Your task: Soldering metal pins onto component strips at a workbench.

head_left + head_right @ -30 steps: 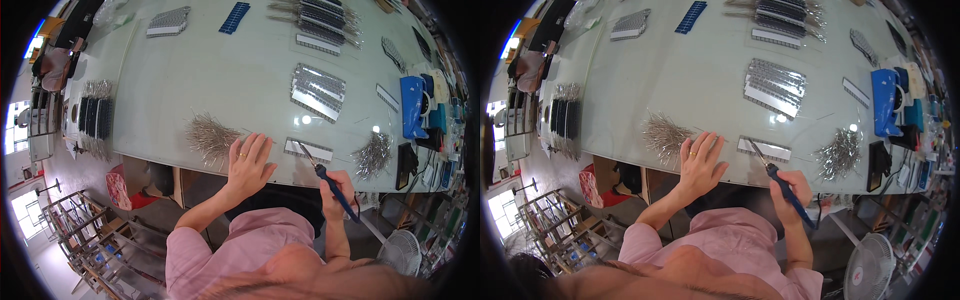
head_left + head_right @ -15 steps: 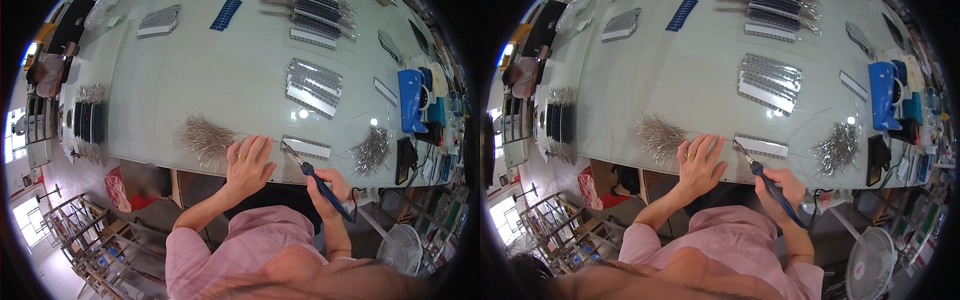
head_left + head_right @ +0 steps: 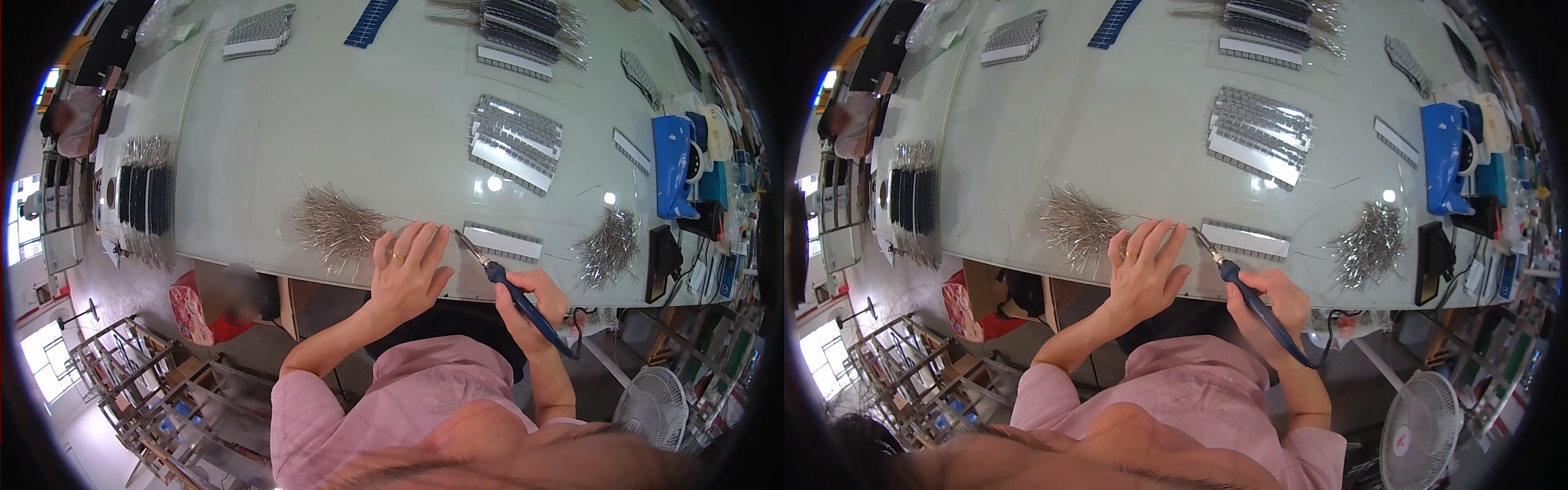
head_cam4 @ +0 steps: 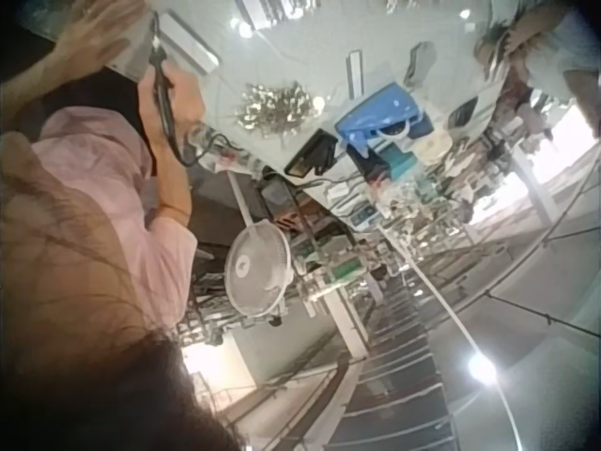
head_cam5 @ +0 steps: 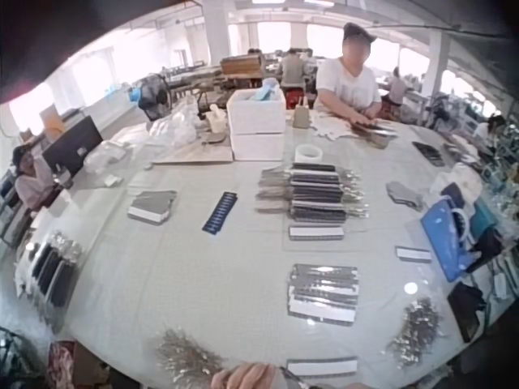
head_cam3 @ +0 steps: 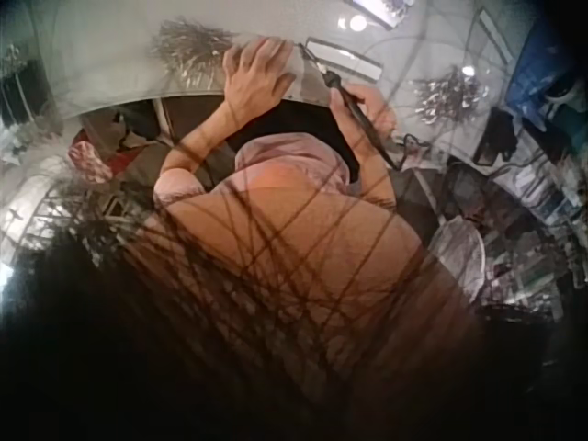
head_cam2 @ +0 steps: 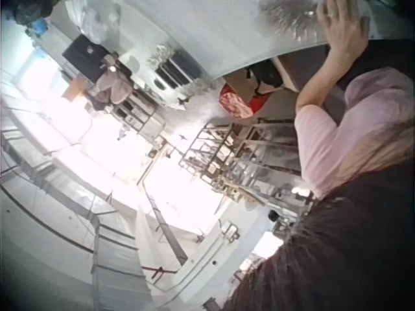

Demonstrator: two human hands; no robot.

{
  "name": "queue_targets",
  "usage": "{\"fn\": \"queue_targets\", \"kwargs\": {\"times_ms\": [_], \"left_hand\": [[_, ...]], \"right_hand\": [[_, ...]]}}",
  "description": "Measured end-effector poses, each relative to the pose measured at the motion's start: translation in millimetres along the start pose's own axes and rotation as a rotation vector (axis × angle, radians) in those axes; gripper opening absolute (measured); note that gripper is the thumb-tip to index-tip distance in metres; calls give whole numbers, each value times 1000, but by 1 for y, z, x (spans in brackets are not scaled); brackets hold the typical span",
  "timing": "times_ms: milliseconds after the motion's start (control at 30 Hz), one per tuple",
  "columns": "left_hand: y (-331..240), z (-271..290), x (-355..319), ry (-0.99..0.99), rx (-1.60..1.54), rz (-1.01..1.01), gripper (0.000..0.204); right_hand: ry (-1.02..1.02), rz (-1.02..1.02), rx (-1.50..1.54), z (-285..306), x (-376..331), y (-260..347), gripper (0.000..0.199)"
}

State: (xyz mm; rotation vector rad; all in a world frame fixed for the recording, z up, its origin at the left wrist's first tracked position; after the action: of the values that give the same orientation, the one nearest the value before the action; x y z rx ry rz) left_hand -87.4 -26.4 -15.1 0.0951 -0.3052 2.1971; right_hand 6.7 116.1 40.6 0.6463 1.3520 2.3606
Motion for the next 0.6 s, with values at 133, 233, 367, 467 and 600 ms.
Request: {"fn": "queue_targets", "kwargs": {"times_ms": [133, 233, 367, 467, 600], "left_hand": [[0, 0, 0, -3, 2, -3, 59], [2, 0, -2, 11, 7, 7, 59], [3, 8, -5, 28, 77, 35, 58], [9, 18, -13, 47, 102, 60, 57], [6, 24, -21, 47, 69, 68, 58]], "right_hand": [[26, 46, -28, -2, 3, 9, 23], [105, 157, -60, -11, 5, 24, 25], [92, 42, 2, -5, 2, -1, 24], [65, 19, 84, 0, -2, -10, 22], [24, -303, 320, 2, -17, -61, 16]]}}
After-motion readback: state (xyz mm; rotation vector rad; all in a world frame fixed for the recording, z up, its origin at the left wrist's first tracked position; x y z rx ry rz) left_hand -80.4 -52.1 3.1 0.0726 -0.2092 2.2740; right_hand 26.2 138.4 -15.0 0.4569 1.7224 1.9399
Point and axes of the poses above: each hand's wrist, its own x-axis towards the middle knuckle, its own z-axis out of the back of the hand, y = z × x, the point moved 10 cm from there along x, towards the middle knuckle, and after that the axes turned 8 degrees about x, right-handed, at the moved point
